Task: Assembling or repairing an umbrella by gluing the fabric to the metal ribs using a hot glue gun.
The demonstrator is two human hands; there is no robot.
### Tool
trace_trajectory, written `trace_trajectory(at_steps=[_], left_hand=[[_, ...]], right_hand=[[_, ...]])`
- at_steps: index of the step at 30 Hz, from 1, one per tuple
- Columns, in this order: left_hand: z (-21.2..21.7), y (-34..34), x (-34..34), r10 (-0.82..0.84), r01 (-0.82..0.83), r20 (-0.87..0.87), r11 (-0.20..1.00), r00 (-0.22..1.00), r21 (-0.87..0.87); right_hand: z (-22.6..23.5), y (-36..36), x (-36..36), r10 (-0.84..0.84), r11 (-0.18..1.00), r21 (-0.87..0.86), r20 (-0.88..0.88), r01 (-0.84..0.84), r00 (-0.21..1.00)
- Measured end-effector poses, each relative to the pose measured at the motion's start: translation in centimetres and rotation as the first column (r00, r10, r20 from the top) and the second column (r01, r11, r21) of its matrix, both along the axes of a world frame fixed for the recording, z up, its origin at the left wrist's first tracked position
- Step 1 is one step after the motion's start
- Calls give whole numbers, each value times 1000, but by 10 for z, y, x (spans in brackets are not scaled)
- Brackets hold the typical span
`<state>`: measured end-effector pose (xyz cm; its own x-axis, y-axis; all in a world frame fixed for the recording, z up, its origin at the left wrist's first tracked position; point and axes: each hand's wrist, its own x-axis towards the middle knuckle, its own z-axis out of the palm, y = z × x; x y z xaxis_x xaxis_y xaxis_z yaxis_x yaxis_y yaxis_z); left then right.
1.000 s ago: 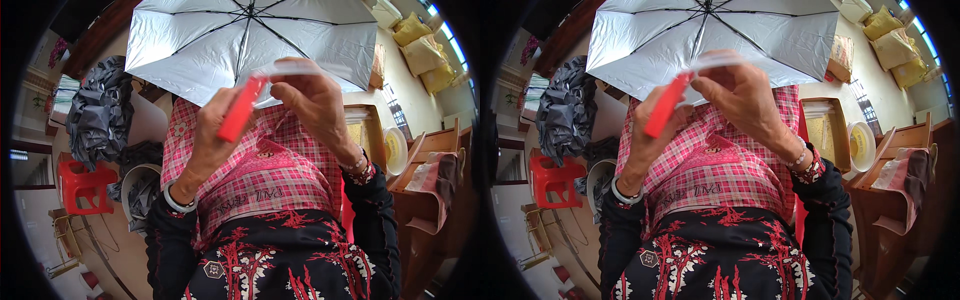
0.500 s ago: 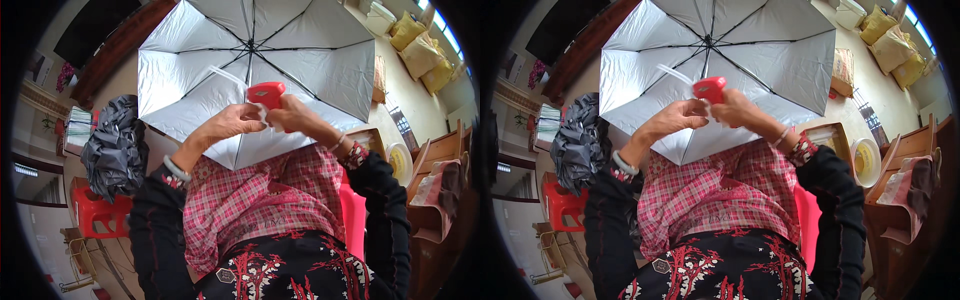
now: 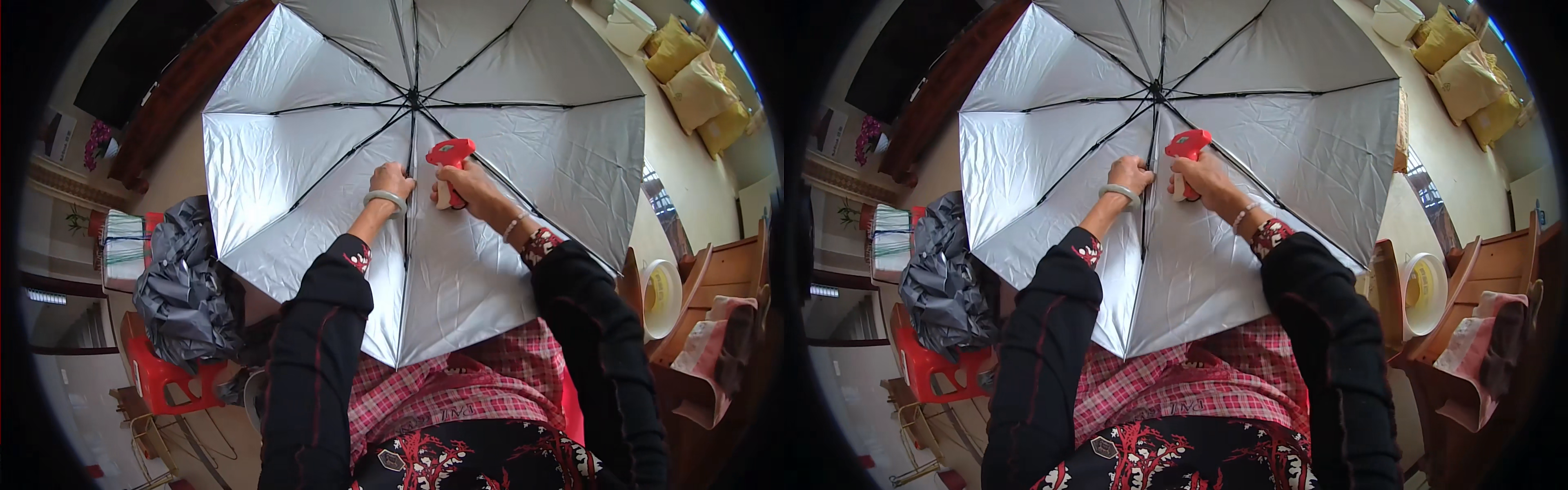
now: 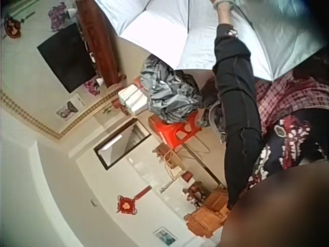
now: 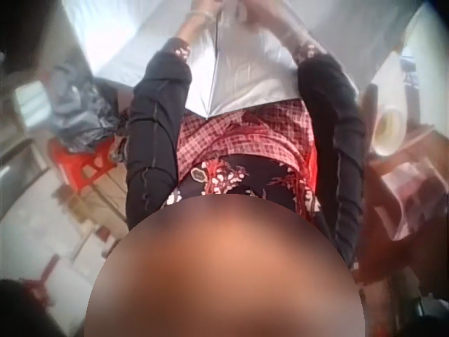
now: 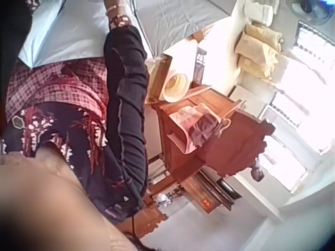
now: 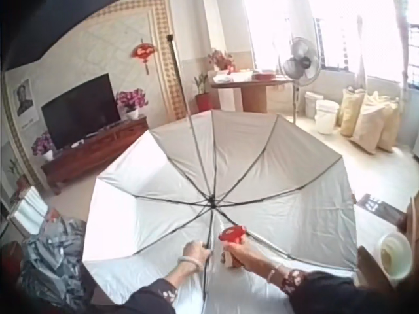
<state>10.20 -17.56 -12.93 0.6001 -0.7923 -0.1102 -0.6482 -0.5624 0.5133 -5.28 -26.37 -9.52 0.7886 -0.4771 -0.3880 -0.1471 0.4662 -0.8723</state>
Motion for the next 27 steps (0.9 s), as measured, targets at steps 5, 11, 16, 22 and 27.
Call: trace_trajectory(at_steps=[5,11,16,22,27], left_hand=[[-10,5,0,93,-124,-199,981,975,-148],[-18,11,-7,149,-343,-552,901,820,-267],[-21,13,-8,113,-362,-617,884,779,-296],[-23,12,-7,80,-346,-628,885,774,-313],[-27,13,-8,81,-327,-579,884,811,-335]], right_hand=[[-17,12,19,-137,981,130,-81,147,987],[-17,18,22,-92,988,112,-115,105,989],[-14,19,14,-95,959,269,-8,93,995],[-10,6,4,-50,826,563,37,21,998],[-12,1,3,-7,832,555,44,-19,999]])
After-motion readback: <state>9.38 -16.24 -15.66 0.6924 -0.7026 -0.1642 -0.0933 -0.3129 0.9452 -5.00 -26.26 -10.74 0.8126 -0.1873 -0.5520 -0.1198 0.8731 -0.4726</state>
